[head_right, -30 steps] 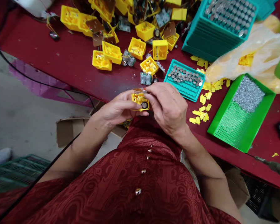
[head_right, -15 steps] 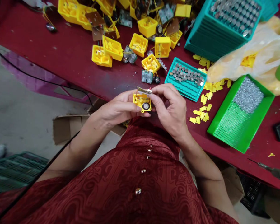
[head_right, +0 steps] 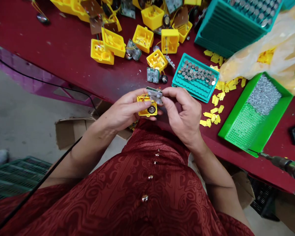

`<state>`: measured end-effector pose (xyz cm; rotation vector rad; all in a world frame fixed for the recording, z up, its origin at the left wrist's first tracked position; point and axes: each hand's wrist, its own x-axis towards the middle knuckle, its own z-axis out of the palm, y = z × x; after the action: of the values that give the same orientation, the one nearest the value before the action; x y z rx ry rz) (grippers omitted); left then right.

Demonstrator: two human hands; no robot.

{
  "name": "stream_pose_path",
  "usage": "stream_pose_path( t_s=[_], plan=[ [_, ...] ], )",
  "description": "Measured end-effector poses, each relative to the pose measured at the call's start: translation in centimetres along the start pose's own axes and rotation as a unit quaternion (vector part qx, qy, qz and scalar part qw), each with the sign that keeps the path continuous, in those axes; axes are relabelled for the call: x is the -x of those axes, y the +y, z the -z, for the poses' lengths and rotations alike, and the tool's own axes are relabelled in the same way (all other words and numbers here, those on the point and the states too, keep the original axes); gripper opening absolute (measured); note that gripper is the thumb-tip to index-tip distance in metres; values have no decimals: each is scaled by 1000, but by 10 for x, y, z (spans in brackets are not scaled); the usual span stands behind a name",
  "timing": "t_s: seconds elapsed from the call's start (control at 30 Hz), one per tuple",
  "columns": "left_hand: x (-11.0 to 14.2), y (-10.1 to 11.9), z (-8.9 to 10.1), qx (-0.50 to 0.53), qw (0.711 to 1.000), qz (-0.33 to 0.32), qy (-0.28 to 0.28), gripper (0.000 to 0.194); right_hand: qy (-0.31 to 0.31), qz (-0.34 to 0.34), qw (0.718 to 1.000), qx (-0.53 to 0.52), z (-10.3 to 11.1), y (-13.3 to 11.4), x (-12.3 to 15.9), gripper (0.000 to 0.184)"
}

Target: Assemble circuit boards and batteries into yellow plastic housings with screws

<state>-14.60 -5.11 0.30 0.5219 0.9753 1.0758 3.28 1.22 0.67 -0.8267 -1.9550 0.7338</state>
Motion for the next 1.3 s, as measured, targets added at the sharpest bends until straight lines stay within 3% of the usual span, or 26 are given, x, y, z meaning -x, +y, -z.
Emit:
stream_pose_path(
  t_s=[0.13,0.23,0.4,0.63,0.83,0.97,1.13,1.3],
  plan=[
    [2,3,1,-4,1000,-2,10,34,-83,-8,996,13,13,1,-2,10],
    [4,6,3,8,1000,3,5,39,-140,42,989,-5,21,-1,-9,9],
    [6,9,5,27,999,27,-6,42,-175,106,979,-3,26,1,-16,9],
    [9,11,3,57,997,32,-31,54,-223,146,963,28,29,-1,-23,12],
    [13,12,3,68,994,50,-66,58,-284,248,922,86,38,-21,-33,16],
    [14,9,1,45,996,57,-54,50,-315,187,920,142,43,-33,-21,22],
    [15,5,-5,29,999,32,-22,41,-249,166,944,138,45,-37,0,17],
    [17,5,-10,25,997,50,-49,46,-231,110,956,145,50,-40,1,19]
  ],
)
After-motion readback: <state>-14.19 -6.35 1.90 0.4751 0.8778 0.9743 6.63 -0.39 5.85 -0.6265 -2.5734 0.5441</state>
